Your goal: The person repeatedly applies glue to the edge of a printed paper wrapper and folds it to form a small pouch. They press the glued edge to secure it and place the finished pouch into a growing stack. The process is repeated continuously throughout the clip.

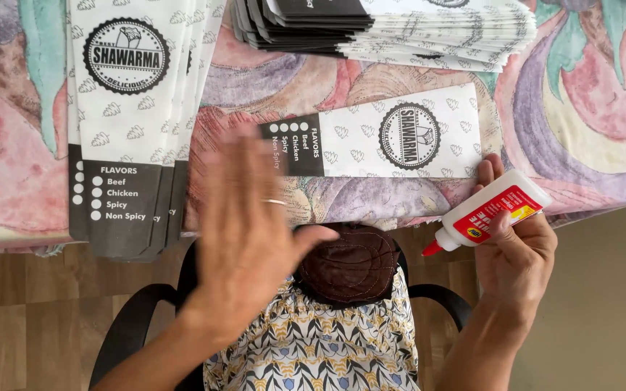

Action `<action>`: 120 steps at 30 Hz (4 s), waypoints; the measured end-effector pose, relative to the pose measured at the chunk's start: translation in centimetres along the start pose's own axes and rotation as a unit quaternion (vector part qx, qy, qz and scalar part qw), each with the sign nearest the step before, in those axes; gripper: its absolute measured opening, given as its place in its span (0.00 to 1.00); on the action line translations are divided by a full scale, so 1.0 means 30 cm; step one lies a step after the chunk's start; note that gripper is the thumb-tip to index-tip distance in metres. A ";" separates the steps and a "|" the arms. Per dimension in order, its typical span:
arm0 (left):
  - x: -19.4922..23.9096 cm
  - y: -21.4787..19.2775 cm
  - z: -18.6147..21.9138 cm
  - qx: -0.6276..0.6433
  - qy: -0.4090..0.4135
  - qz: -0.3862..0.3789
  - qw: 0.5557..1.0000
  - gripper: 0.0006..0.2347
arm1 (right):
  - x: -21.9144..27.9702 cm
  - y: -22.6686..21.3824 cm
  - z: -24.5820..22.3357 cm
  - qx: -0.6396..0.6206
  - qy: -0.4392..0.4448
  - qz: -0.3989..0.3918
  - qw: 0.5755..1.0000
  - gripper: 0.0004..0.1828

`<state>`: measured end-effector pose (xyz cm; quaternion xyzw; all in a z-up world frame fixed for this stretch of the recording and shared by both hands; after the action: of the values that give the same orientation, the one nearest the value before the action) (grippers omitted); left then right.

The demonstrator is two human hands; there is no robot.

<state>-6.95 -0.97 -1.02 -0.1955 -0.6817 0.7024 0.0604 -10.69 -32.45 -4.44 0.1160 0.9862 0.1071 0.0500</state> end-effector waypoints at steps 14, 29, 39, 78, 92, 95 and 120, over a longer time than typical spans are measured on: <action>0.017 0.091 0.136 0.129 0.194 0.179 0.956 0.20 | -0.338 -0.258 -0.268 0.578 0.074 0.027 0.812 0.19; 0.039 -0.102 -0.431 0.128 -0.226 0.222 0.940 0.17 | -0.586 0.335 -0.128 0.563 -0.457 -0.237 0.646 0.10; -0.067 -0.062 -0.090 0.175 0.100 0.253 0.946 0.12 | -0.193 0.315 -0.089 0.557 -0.422 -0.274 0.661 0.10; -0.255 0.037 -0.026 0.234 0.152 0.096 0.955 0.03 | -0.180 -0.160 -0.124 0.185 -0.287 0.035 0.939 0.23; -0.275 0.042 -0.062 0.253 0.099 0.038 0.962 0.03 | -0.194 -0.356 -0.125 0.219 -0.258 0.125 0.933 0.25; -0.283 0.035 -0.066 0.260 0.089 0.025 0.961 0.03 | -0.193 -0.389 -0.123 0.225 -0.277 0.138 0.924 0.26; -0.365 0.032 -0.144 0.466 0.047 -0.045 0.882 0.03 | -0.159 0.448 0.070 -0.025 -0.159 -0.009 0.987 0.24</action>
<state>4.80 -0.85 0.15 -0.1472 -0.2802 0.9255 0.2078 -2.88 -20.39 -3.12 0.1212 0.9638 0.1117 0.2097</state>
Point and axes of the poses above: each hand's wrist, its own x-axis away from the middle knuckle, its own y-axis out of the palm, z = x × y, the point moved 4 cm from there along -x, towards the middle knuckle, and after that the axes turned 2 degrees about -z, right-handed, at the moved point
